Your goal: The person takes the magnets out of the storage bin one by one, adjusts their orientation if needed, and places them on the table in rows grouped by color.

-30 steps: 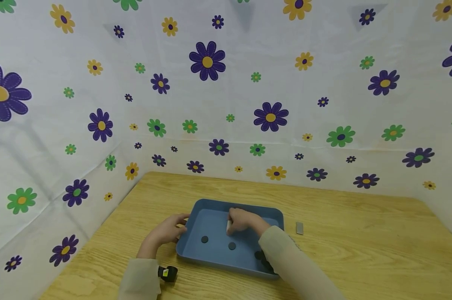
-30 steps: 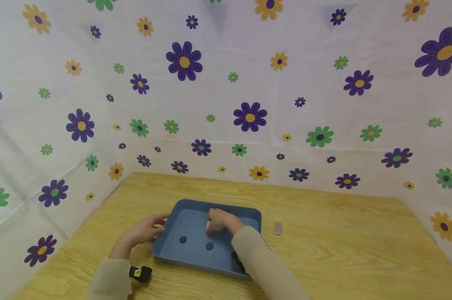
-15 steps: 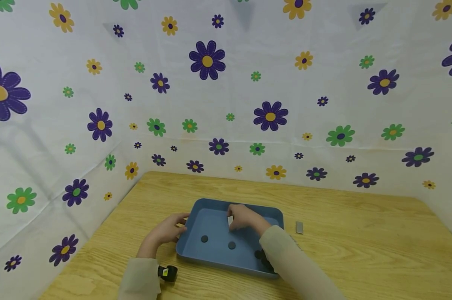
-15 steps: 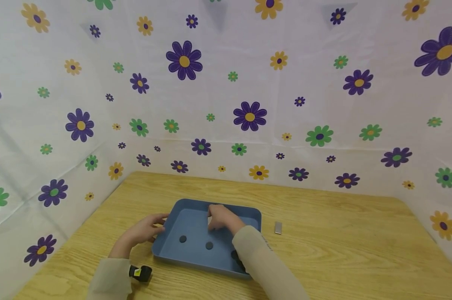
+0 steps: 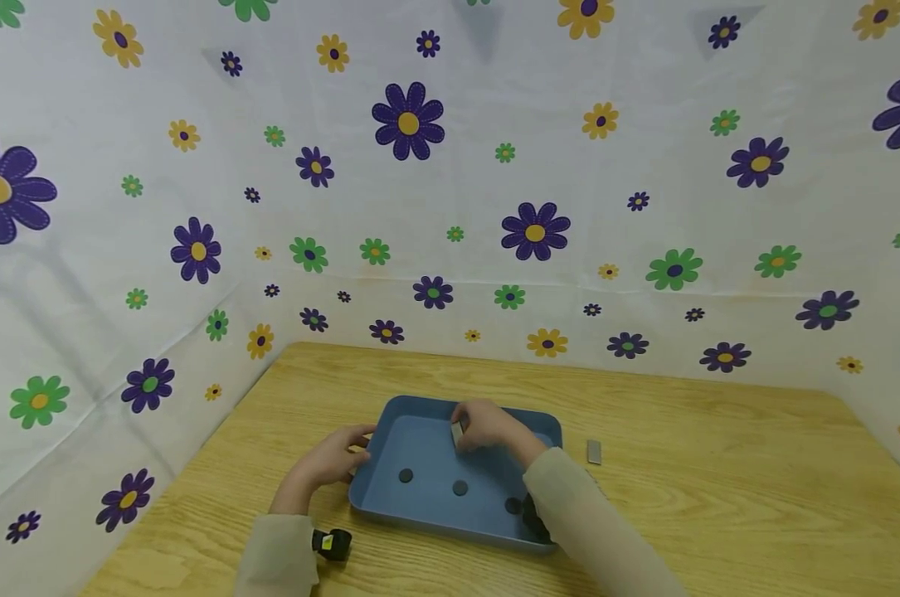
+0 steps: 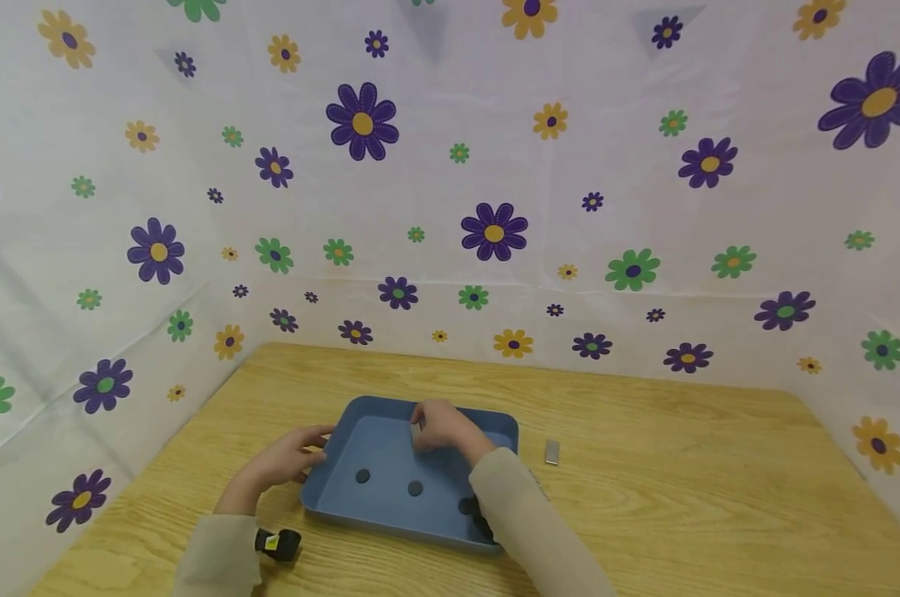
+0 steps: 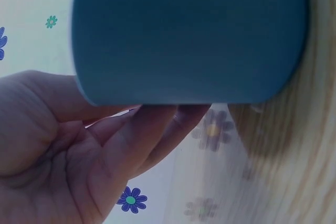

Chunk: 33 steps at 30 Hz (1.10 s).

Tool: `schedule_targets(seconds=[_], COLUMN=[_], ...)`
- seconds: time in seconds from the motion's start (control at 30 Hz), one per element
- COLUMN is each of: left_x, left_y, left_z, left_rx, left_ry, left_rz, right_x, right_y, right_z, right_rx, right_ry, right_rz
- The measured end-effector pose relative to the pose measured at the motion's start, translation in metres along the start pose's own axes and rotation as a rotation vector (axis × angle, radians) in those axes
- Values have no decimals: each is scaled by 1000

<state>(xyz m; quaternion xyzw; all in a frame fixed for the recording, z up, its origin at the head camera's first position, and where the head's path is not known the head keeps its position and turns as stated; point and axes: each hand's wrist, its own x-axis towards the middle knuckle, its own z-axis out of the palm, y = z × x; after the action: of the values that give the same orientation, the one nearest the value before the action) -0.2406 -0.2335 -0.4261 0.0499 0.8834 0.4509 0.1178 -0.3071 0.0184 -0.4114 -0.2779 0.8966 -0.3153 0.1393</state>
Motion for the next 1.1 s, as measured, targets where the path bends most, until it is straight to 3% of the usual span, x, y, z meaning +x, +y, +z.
schedule_targets(seconds=[0.23, 0.77, 1.1], left_x=[1, -2, -1], left_y=[0, 1, 0], left_z=[-1, -1, -1], left_rx=[4, 3, 27], left_ry=[-3, 0, -11], left_rz=[9, -5, 0], right_x=[-10, -52, -86], right_y=[-12, -13, 4], right_z=[-20, -56, -72], right_rx=[90, 94, 48], right_ry=[6, 60, 165], right_rz=[-41, -79, 7])
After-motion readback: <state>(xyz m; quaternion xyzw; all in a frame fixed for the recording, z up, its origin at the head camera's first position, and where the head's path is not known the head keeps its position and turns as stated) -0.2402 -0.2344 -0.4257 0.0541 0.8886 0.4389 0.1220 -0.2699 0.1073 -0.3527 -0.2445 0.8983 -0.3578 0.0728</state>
